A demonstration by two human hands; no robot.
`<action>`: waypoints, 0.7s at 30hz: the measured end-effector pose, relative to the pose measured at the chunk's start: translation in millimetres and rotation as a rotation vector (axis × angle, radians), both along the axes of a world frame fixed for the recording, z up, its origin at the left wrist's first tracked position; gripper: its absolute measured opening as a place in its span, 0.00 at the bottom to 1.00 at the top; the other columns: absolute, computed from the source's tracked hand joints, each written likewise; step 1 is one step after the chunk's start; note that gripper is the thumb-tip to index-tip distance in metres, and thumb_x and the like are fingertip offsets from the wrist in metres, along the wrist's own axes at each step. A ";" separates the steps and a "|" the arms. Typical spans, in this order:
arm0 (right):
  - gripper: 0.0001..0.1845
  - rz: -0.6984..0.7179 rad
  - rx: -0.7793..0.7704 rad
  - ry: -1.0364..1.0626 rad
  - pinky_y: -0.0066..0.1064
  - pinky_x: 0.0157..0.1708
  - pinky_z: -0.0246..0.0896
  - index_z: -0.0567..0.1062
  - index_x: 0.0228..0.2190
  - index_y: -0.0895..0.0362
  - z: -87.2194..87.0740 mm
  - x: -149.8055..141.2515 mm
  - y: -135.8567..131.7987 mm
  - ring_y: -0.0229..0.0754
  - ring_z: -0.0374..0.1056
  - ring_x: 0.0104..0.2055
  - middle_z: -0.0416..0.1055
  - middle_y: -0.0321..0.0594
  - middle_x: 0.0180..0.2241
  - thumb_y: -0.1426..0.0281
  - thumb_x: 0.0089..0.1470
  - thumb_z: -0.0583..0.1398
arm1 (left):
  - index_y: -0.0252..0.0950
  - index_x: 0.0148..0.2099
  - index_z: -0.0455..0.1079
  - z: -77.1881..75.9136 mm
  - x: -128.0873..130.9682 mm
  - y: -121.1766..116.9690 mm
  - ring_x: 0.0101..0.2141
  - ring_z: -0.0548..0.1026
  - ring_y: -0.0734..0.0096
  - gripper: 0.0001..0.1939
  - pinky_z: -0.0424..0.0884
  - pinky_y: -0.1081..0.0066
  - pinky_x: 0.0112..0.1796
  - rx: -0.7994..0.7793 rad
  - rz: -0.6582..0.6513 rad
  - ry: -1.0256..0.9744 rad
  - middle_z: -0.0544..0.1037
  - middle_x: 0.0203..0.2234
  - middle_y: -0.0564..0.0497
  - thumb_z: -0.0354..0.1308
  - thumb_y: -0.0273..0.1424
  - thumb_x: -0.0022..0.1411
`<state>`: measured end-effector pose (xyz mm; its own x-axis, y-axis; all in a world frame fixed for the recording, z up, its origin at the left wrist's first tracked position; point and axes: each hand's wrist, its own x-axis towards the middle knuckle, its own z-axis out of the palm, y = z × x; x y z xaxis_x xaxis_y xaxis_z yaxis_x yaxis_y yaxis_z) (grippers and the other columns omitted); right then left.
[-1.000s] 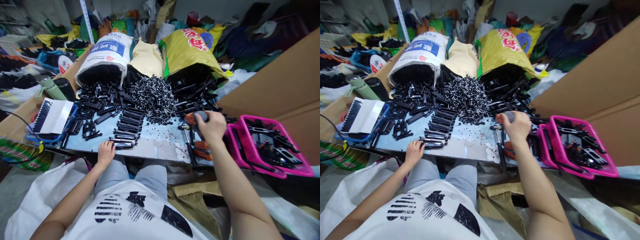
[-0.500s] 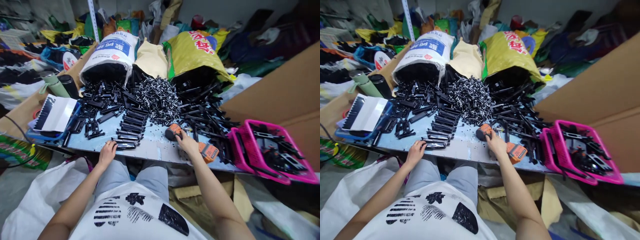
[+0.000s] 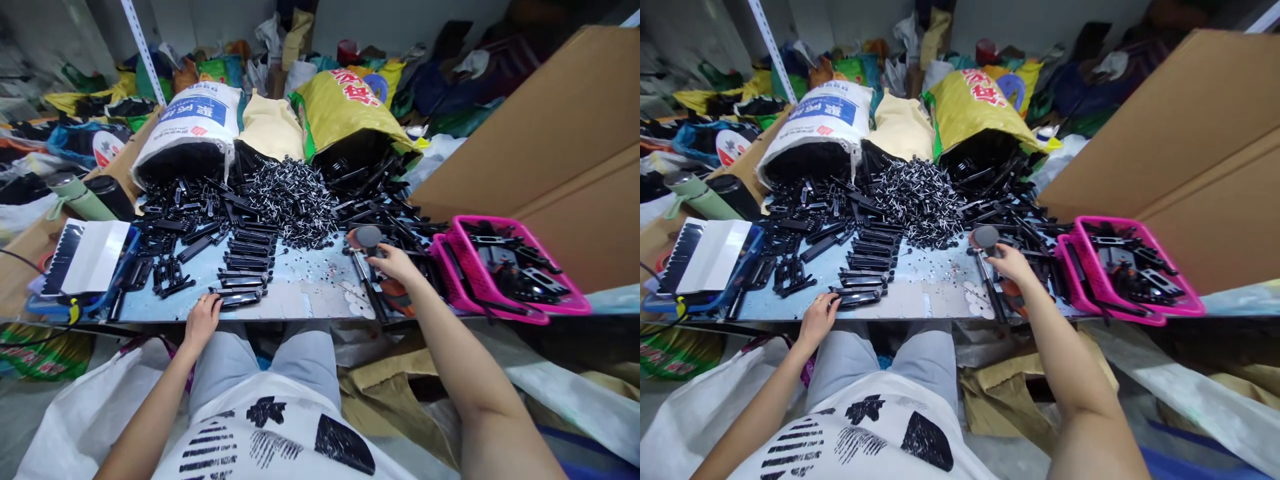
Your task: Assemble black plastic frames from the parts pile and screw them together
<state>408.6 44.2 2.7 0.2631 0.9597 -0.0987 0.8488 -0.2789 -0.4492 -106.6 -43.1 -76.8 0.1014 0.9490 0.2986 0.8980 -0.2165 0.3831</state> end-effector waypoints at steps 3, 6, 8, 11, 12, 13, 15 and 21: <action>0.24 -0.103 0.000 0.342 0.25 0.22 0.62 0.72 0.44 0.59 5.0 36.9 6.0 0.37 0.68 0.25 0.73 0.41 0.29 0.62 0.44 0.64 | 0.34 0.45 0.68 -1.2 2.1 1.4 0.39 0.74 0.61 0.14 0.70 0.65 0.40 0.008 -0.003 -0.005 0.73 0.38 0.43 0.45 0.36 0.67; 0.25 -0.202 0.022 0.477 0.25 0.20 0.62 0.72 0.41 0.59 1.8 55.4 10.9 0.36 0.68 0.23 0.72 0.41 0.29 0.62 0.40 0.67 | 0.34 0.45 0.68 -3.1 4.5 2.1 0.39 0.74 0.60 0.15 0.70 0.64 0.40 0.030 0.009 -0.022 0.73 0.38 0.43 0.44 0.36 0.67; 0.27 -0.207 0.027 0.499 0.25 0.20 0.62 0.72 0.41 0.59 -2.6 60.4 13.7 0.36 0.68 0.24 0.73 0.42 0.30 0.61 0.38 0.68 | 0.34 0.46 0.68 -4.0 5.3 2.1 0.39 0.74 0.60 0.16 0.70 0.64 0.40 0.039 0.021 -0.027 0.73 0.39 0.42 0.44 0.37 0.67; 0.30 -0.145 0.030 0.410 0.26 0.22 0.62 0.73 0.42 0.59 -7.0 63.9 15.9 0.38 0.69 0.26 0.74 0.43 0.31 0.56 0.38 0.67 | 0.34 0.46 0.67 -4.2 4.1 1.3 0.39 0.74 0.60 0.16 0.70 0.64 0.39 0.034 0.030 -0.027 0.73 0.39 0.43 0.44 0.38 0.67; 0.31 -0.121 0.041 0.336 0.27 0.24 0.63 0.73 0.43 0.59 -6.5 64.4 15.4 0.39 0.69 0.28 0.74 0.43 0.32 0.54 0.38 0.66 | 0.34 0.47 0.67 -4.0 3.2 0.9 0.38 0.74 0.60 0.16 0.70 0.64 0.39 0.029 0.031 -0.026 0.73 0.39 0.43 0.44 0.38 0.67; 0.33 -0.103 0.048 0.242 0.29 0.27 0.64 0.73 0.43 0.59 -4.6 64.1 14.1 0.41 0.69 0.31 0.74 0.44 0.34 0.52 0.38 0.66 | 0.34 0.47 0.67 -3.8 2.1 0.4 0.38 0.74 0.60 0.16 0.70 0.64 0.39 0.026 0.032 -0.024 0.73 0.39 0.43 0.45 0.38 0.66; 0.36 -0.098 0.051 0.018 0.35 0.33 0.64 0.73 0.44 0.59 4.1 59.8 8.5 0.47 0.69 0.36 0.73 0.47 0.36 0.48 0.37 0.65 | 0.34 0.47 0.67 -3.4 -0.2 -0.5 0.37 0.74 0.61 0.16 0.70 0.64 0.38 0.019 0.030 -0.026 0.73 0.38 0.43 0.45 0.38 0.66; 0.30 -0.148 0.424 -0.429 0.42 0.49 0.55 0.70 0.48 0.61 41.1 -17.6 -5.8 0.54 0.61 0.50 0.67 0.55 0.45 0.50 0.57 0.48 | 0.35 0.43 0.68 -6.5 -3.4 3.0 0.37 0.74 0.61 0.13 0.70 0.65 0.39 0.006 0.018 -0.091 0.74 0.36 0.44 0.47 0.37 0.65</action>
<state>391.1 38.4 43.8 0.3276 0.8425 0.4276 0.9444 -0.2791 -0.1737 -110.0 -40.1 -83.3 0.0568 0.9487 0.3111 0.8630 -0.2033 0.4625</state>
